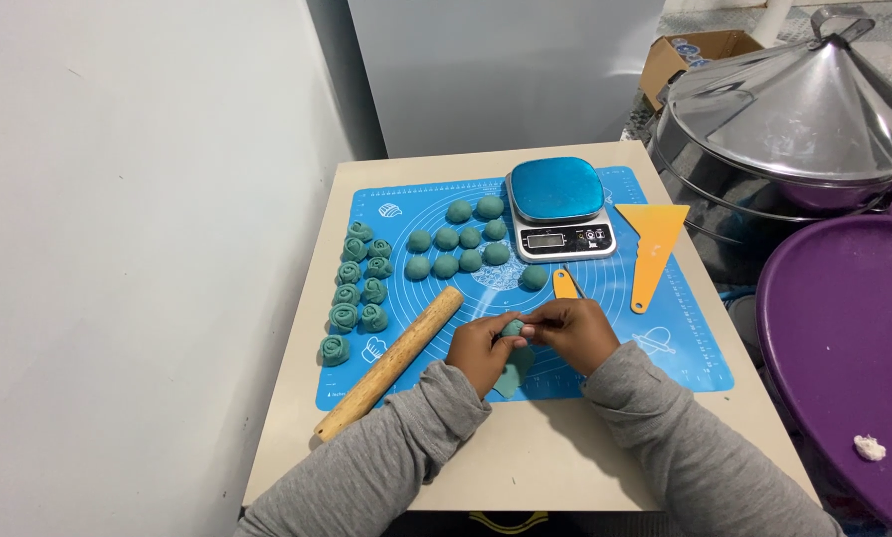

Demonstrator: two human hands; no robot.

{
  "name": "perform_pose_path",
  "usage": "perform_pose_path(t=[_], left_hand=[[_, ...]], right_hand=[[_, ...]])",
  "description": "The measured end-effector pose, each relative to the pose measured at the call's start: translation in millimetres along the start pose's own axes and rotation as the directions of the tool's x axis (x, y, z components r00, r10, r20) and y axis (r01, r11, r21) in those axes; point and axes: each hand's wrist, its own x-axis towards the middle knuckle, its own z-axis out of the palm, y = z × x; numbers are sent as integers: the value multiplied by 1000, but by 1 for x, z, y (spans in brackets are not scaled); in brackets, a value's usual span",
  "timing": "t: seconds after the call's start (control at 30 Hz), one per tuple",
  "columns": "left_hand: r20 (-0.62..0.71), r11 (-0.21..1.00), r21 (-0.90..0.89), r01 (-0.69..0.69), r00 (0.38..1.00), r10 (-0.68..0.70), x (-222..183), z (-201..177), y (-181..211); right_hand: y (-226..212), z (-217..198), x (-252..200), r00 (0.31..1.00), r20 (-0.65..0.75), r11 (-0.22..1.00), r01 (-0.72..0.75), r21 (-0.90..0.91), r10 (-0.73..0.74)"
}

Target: Rolling out small pieces of blue dough and assembling them into decorative rose shapes on a silicone mat.

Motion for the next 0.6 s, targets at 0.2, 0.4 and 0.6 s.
perform_pose_path(t=[0.2,0.4,0.6], left_hand=[[57,999,28,-23,998,21,1,-1,-6],[94,991,122,-47,995,36,0,-2,1],[149,957,250,-149,982,114,1,-4,6]], right_hand=[[-6,-10,-2,997,75,994,28,-110,-20],[-5,-16,1,983,173,975,101,-200,-66],[-11,-14,-3,969,218,940,176,-293,-113]])
